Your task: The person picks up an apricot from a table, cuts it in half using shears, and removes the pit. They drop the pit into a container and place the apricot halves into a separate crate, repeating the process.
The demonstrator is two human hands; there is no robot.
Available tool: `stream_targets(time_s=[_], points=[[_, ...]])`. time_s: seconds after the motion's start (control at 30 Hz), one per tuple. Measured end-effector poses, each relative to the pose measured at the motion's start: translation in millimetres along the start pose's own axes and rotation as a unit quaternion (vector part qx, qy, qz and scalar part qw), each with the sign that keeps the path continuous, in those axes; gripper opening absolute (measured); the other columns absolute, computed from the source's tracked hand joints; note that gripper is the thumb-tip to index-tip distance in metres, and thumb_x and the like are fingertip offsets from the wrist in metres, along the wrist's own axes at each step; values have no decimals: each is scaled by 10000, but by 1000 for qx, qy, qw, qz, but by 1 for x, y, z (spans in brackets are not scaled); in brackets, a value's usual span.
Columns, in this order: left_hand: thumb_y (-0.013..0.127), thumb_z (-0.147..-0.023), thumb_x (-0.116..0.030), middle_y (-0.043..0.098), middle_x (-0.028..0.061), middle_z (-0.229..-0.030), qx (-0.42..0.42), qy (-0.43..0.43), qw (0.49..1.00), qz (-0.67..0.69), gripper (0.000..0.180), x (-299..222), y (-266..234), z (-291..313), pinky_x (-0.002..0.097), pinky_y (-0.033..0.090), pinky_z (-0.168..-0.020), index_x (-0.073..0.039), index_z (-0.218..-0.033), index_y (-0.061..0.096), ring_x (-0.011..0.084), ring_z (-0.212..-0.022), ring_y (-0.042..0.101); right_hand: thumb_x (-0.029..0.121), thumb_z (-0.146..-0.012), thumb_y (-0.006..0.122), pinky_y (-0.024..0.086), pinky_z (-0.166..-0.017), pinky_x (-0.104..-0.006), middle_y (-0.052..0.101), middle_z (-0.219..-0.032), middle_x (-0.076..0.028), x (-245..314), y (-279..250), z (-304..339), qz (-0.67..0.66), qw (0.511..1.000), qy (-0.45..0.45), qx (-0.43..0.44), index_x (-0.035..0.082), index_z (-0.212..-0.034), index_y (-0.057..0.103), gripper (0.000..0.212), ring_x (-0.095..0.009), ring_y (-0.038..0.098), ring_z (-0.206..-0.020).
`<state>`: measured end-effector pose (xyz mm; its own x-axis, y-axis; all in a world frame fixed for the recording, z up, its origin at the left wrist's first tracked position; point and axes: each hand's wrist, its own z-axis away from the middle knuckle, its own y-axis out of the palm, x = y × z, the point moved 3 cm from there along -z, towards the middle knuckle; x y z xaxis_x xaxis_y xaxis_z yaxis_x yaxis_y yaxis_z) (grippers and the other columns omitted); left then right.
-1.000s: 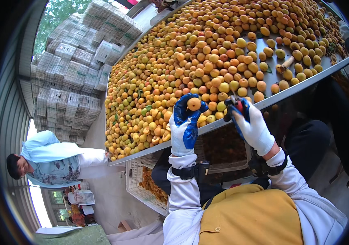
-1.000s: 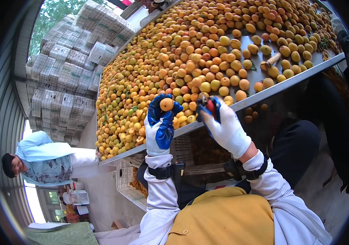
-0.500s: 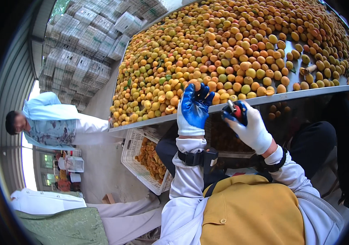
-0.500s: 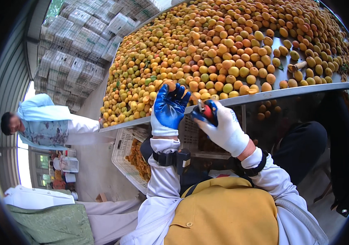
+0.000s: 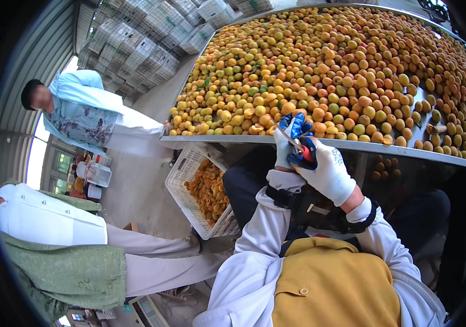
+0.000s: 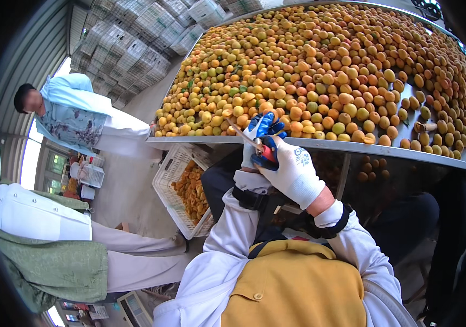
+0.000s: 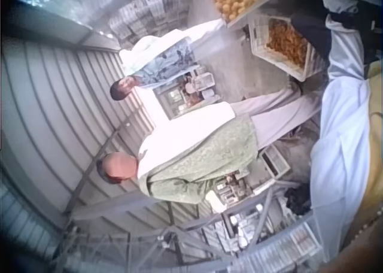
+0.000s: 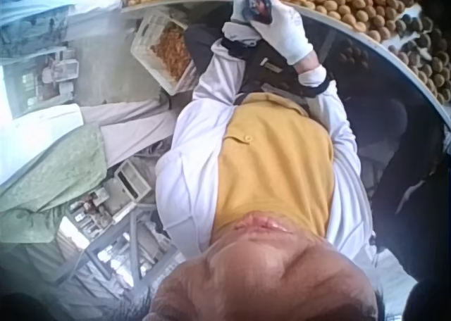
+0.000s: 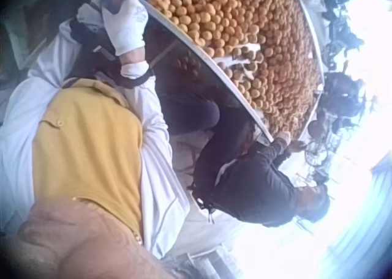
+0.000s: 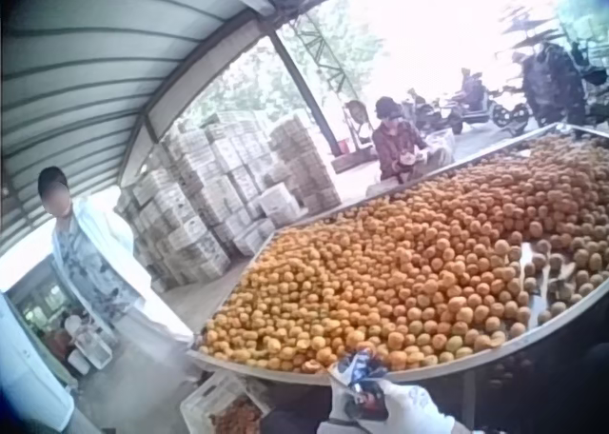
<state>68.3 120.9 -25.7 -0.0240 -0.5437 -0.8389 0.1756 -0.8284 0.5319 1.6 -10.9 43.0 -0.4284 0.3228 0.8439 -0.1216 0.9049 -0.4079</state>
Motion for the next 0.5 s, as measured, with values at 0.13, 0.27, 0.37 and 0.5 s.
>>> stream_targets(time_s=[0.13, 0.27, 0.37, 0.5], points=[[612, -1000, -233, 667, 56, -1064, -29, 12, 999, -34, 250, 1, 4, 1, 347, 571, -800, -89, -1201, 578, 188, -966, 683, 164, -785, 788, 532, -744, -430, 680, -890, -242, -3, 1, -2, -8, 1000, 6, 16, 3, -1152, 628, 432, -421, 668, -842], [679, -945, -214, 652, 20, -911, -20, -15, 1000, -17, 184, 8, 0, 0, 291, 542, -725, -95, -1072, 619, 142, -840, 668, 151, -795, 773, 531, -745, -422, 678, -886, -238, -6, 1, -1, -25, 999, -13, 24, 8, -1136, 640, 393, -418, 668, -843], [665, -949, -244, 676, 36, -917, 7, -5, 997, -82, 181, 10, 2, -1, 326, 557, -743, -98, -1055, 643, 164, -845, 686, 122, -802, 748, 531, -743, -415, 677, -883, -231, -4, -6, 1, -26, 998, -53, 27, 12, -1113, 652, 344, -418, 666, -844], [672, -946, -226, 679, 55, -912, -18, -36, 998, -40, 180, 18, 0, 0, 327, 558, -723, -94, -1065, 642, 176, -841, 689, 156, -818, 724, 536, -725, -437, 690, -891, -199, 0, -12, 4, 57, 995, -70, 43, 42, -1052, 672, 266, -392, 675, -838]])
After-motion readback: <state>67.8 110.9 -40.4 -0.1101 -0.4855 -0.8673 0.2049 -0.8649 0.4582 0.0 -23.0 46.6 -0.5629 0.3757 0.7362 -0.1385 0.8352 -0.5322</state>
